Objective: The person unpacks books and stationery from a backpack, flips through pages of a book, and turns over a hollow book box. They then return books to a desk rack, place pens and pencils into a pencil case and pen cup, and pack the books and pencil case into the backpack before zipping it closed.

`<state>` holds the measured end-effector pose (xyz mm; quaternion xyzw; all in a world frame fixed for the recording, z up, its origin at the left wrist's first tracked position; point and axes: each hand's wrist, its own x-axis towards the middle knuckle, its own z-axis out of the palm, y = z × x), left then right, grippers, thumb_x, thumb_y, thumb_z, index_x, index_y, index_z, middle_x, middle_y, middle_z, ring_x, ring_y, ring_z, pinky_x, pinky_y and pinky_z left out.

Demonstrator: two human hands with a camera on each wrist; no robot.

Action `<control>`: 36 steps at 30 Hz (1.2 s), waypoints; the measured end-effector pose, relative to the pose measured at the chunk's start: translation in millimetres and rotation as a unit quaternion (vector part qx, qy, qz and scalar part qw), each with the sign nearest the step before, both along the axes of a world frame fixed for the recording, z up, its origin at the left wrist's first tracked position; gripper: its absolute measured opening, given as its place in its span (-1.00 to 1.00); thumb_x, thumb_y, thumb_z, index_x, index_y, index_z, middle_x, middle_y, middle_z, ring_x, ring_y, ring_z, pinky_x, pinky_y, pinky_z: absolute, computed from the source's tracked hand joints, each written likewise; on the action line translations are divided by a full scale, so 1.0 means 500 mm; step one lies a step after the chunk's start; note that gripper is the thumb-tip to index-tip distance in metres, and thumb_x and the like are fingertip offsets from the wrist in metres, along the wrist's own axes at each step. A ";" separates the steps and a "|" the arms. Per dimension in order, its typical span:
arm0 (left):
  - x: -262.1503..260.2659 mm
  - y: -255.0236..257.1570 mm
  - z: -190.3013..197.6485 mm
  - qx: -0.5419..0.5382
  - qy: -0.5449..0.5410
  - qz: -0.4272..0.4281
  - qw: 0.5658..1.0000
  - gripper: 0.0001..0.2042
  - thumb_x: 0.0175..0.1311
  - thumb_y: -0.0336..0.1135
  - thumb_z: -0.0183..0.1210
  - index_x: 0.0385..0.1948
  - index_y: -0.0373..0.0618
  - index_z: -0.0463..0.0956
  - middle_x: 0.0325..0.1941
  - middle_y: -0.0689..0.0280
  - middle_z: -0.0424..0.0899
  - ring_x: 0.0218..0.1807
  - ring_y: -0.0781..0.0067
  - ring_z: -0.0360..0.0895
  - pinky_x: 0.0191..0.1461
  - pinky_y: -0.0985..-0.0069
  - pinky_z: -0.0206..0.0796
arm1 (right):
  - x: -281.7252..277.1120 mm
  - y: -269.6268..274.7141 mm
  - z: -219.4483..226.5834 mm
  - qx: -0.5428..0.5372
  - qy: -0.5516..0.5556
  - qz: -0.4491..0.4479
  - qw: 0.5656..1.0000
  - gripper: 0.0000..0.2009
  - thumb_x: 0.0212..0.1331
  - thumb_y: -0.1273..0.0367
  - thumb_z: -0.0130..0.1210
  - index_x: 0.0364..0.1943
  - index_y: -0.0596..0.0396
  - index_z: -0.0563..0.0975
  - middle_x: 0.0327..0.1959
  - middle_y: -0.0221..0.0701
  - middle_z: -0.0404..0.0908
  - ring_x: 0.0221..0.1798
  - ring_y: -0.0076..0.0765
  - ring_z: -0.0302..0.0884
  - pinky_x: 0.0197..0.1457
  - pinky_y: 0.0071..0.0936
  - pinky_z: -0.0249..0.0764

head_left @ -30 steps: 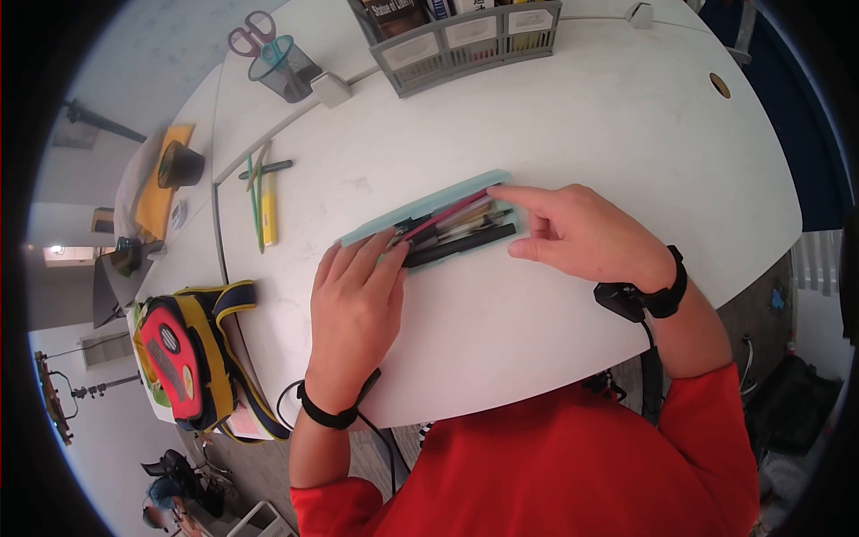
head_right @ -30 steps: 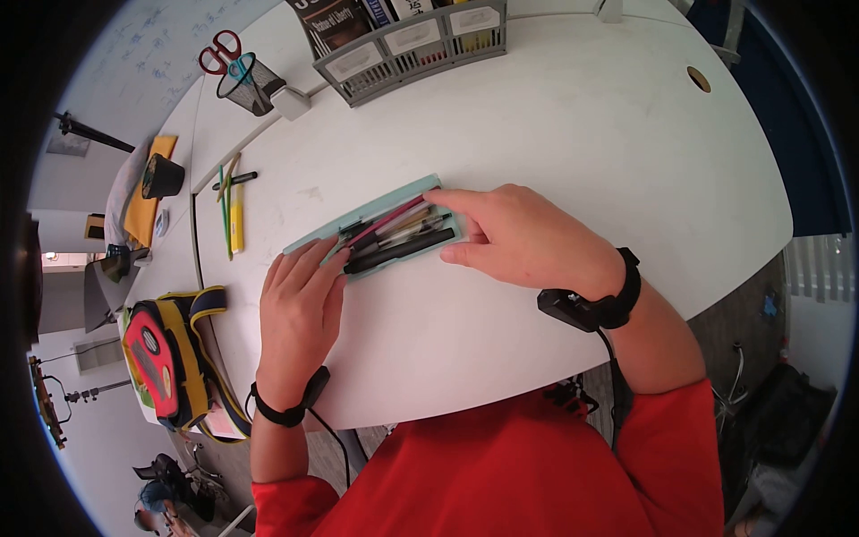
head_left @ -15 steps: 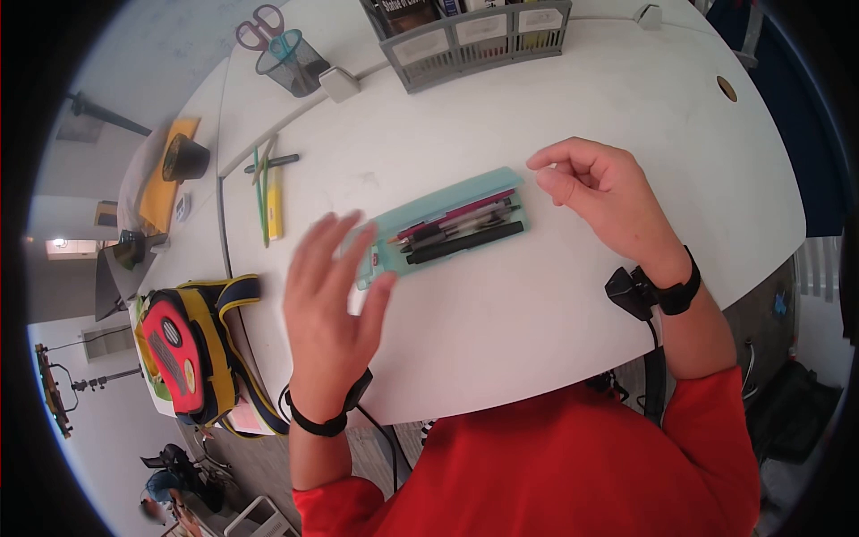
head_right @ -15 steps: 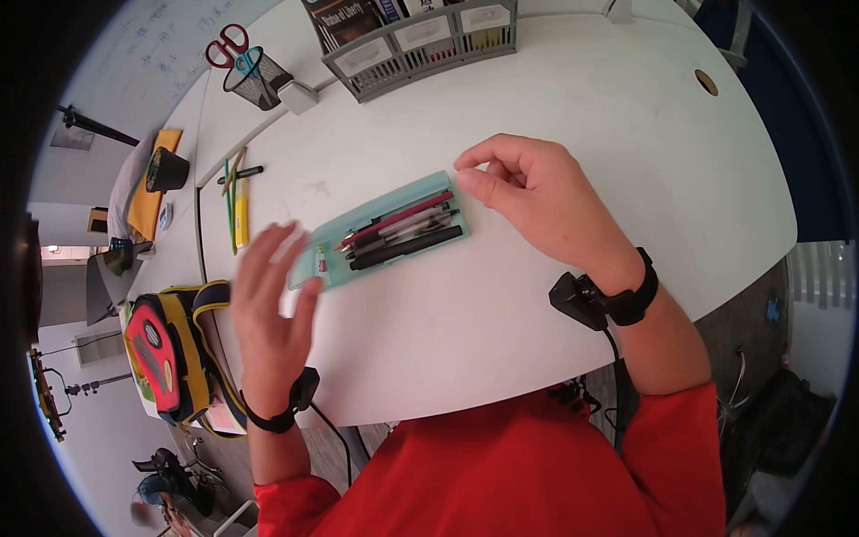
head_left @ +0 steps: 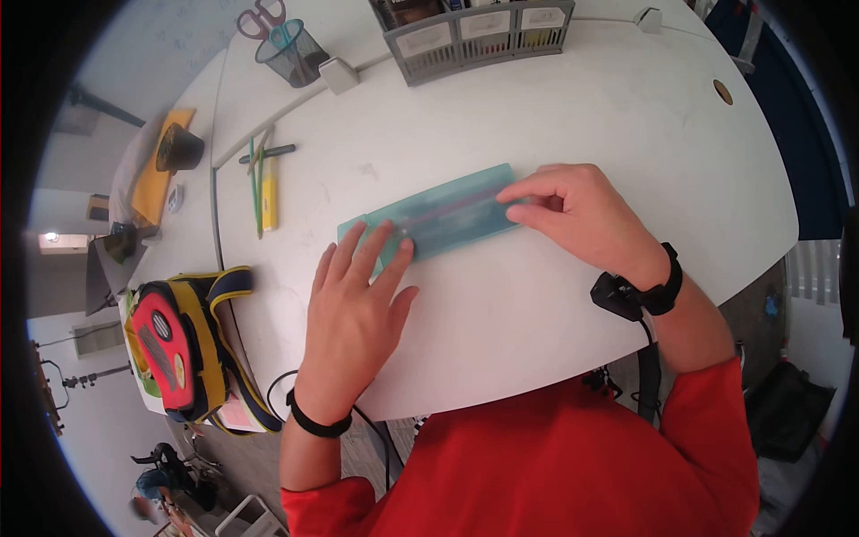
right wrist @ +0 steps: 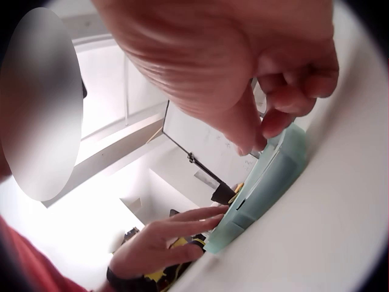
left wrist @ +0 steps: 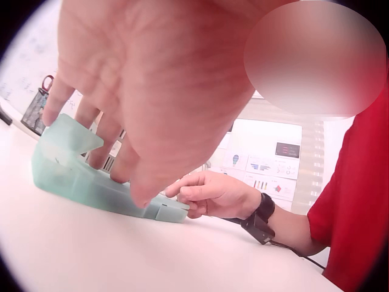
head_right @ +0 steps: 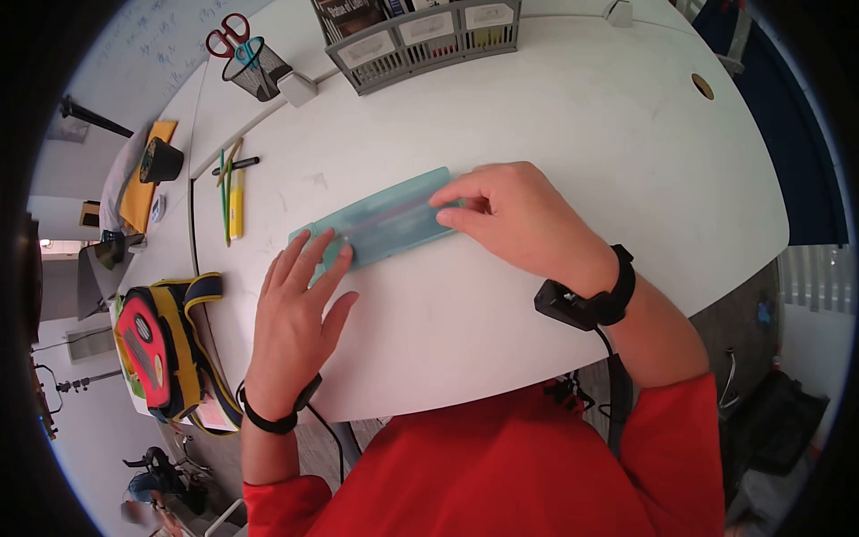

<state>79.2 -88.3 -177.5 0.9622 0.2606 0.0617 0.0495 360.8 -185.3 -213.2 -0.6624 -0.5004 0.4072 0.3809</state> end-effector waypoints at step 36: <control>-0.080 0.145 -0.058 -0.330 -0.118 0.137 0.926 -0.46 0.28 -0.39 0.44 0.33 -0.07 0.59 0.09 0.33 0.54 -0.21 0.62 0.46 -0.07 0.56 0.44 | -0.022 0.077 -0.011 0.092 -0.164 0.123 0.974 -0.51 0.25 0.25 0.38 0.26 0.01 0.61 0.22 -0.27 0.59 0.39 -0.05 0.39 0.46 -0.18 0.37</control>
